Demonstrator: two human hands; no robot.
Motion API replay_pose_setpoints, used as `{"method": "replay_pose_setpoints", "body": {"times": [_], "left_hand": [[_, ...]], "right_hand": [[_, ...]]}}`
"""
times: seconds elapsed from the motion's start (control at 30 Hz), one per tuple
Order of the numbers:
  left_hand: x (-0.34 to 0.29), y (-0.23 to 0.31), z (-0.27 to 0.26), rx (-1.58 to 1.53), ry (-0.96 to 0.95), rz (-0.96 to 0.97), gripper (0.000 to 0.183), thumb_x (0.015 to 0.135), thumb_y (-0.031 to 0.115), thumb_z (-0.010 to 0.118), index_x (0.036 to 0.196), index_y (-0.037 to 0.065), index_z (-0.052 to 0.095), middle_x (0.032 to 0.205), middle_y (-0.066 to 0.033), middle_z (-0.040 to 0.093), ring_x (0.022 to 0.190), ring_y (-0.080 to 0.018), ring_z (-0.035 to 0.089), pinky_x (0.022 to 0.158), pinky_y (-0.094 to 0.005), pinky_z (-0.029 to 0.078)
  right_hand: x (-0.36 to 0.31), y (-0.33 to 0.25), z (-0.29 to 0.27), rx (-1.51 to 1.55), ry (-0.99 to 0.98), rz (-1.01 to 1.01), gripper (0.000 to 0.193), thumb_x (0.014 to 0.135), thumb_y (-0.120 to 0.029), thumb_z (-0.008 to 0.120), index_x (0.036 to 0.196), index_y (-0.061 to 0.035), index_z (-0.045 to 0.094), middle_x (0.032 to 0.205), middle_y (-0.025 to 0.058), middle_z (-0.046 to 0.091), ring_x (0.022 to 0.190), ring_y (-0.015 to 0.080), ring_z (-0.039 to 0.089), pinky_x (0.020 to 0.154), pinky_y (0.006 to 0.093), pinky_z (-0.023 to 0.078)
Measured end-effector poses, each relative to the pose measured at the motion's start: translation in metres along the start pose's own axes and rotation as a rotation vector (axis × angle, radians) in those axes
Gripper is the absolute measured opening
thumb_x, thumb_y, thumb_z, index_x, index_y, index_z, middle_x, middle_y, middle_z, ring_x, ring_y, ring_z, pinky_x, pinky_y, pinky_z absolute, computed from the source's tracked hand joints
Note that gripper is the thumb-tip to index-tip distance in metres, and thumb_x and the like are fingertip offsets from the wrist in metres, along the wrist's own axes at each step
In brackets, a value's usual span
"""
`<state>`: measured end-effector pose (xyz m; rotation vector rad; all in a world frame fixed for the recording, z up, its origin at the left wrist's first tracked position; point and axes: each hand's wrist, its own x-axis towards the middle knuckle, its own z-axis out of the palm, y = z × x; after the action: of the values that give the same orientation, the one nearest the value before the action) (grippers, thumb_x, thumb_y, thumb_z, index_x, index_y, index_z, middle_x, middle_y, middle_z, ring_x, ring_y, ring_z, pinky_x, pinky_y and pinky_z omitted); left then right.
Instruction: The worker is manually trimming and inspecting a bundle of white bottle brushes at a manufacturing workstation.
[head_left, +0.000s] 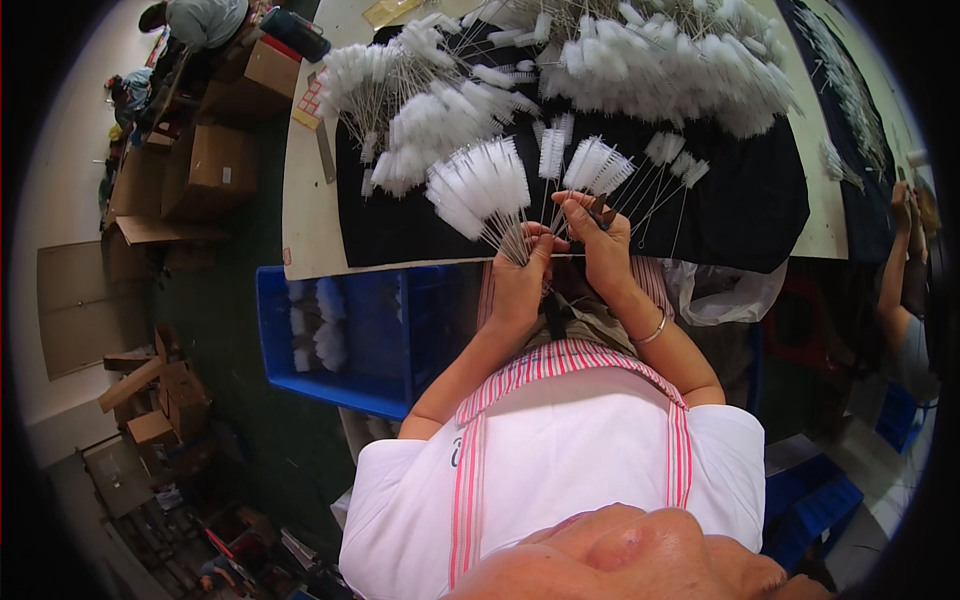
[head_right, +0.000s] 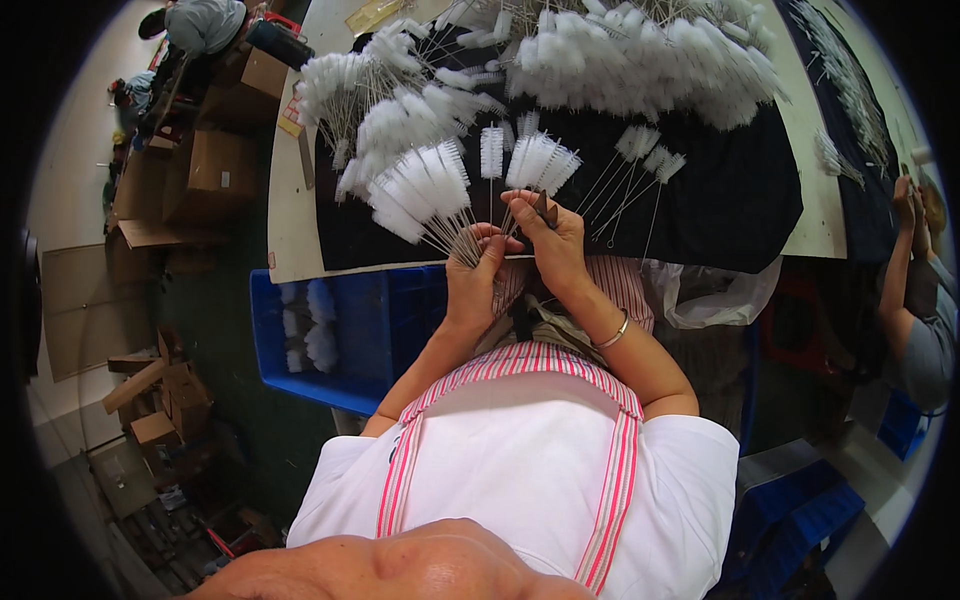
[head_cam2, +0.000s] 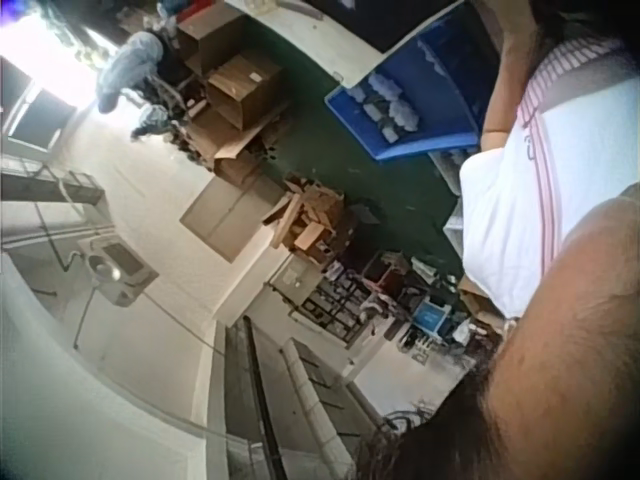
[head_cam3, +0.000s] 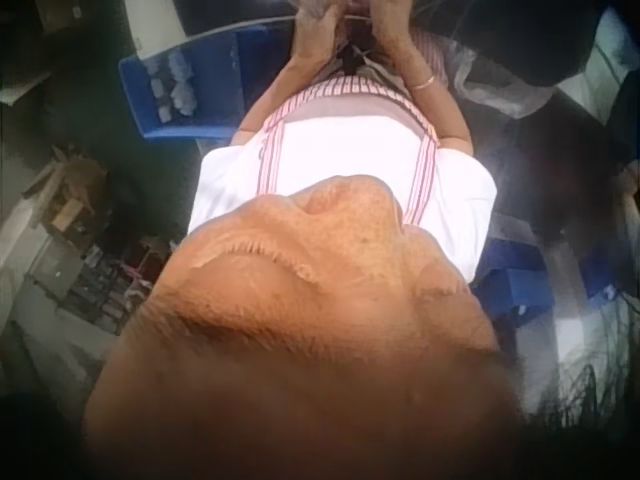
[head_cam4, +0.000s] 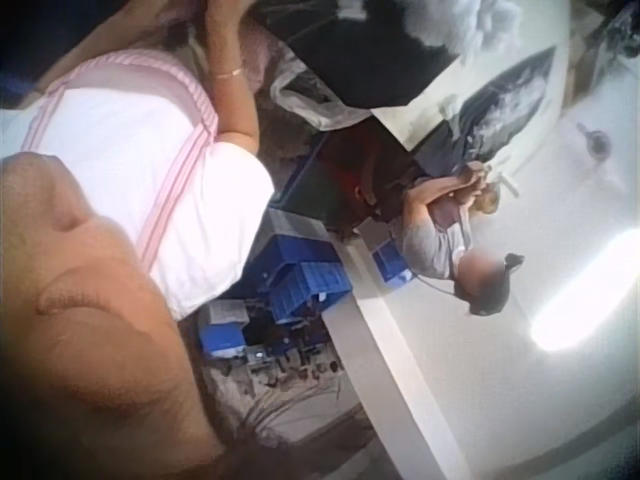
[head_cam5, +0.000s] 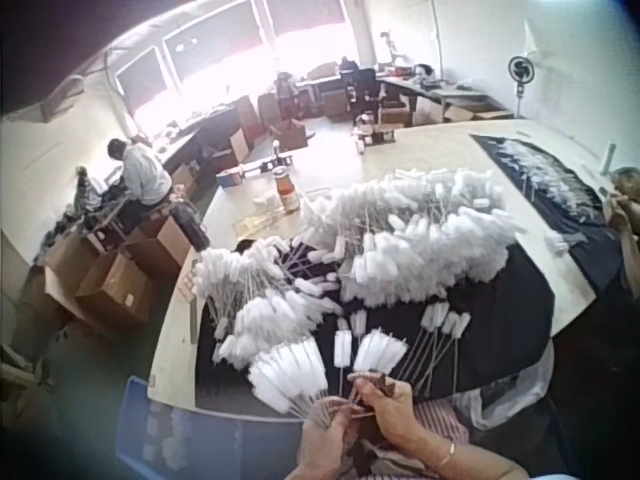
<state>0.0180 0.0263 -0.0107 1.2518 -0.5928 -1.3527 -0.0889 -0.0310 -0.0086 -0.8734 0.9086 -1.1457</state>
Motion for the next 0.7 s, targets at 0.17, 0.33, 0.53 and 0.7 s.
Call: {"method": "replay_pose_setpoints", "body": {"times": [0.17,0.33,0.53,0.7], "left_hand": [[0.002,-0.01,0.02,-0.006,0.159,0.092,0.009,0.09,0.011,0.056,0.097,0.004,0.055,0.081,-0.0038,0.064,0.057,-0.0035,0.047,0.05,-0.0178,0.038],[0.002,-0.014,0.023,-0.041,0.12,0.064,0.011,0.091,0.013,0.055,0.098,0.003,0.055,0.08,-0.0046,0.064,0.056,-0.0046,0.047,0.05,-0.0185,0.039],[0.001,-0.014,0.027,0.014,0.046,0.005,0.015,0.093,0.016,0.053,0.098,0.003,0.055,0.078,-0.0058,0.064,0.054,-0.0053,0.047,0.049,-0.019,0.038],[0.008,-0.019,0.03,-0.116,0.061,-0.05,0.016,0.092,0.017,0.053,0.097,0.002,0.056,0.076,-0.0067,0.064,0.051,-0.0061,0.046,0.047,-0.0194,0.037]], "right_hand": [[-0.003,-0.001,-0.005,-0.267,0.105,-0.147,0.019,0.088,-0.011,0.059,0.101,0.003,0.064,0.078,-0.0027,0.061,0.072,0.0024,0.051,0.065,0.017,0.041],[-0.006,-0.005,-0.007,-0.195,0.147,-0.111,0.017,0.087,-0.009,0.061,0.098,0.0027,0.064,0.079,-0.0026,0.06,0.072,0.0028,0.051,0.065,0.0176,0.041],[-0.001,-0.008,-0.013,-0.082,0.132,-0.075,0.008,0.084,-0.009,0.065,0.085,-0.0009,0.062,0.076,-0.004,0.058,0.069,0.002,0.048,0.062,0.018,0.04],[-0.001,-0.007,-0.021,-0.002,0.103,-0.049,0.014,0.086,-0.015,0.063,0.086,-0.001,0.062,0.064,-0.0074,0.048,0.058,0.0007,0.038,0.051,0.0175,0.029]]}}
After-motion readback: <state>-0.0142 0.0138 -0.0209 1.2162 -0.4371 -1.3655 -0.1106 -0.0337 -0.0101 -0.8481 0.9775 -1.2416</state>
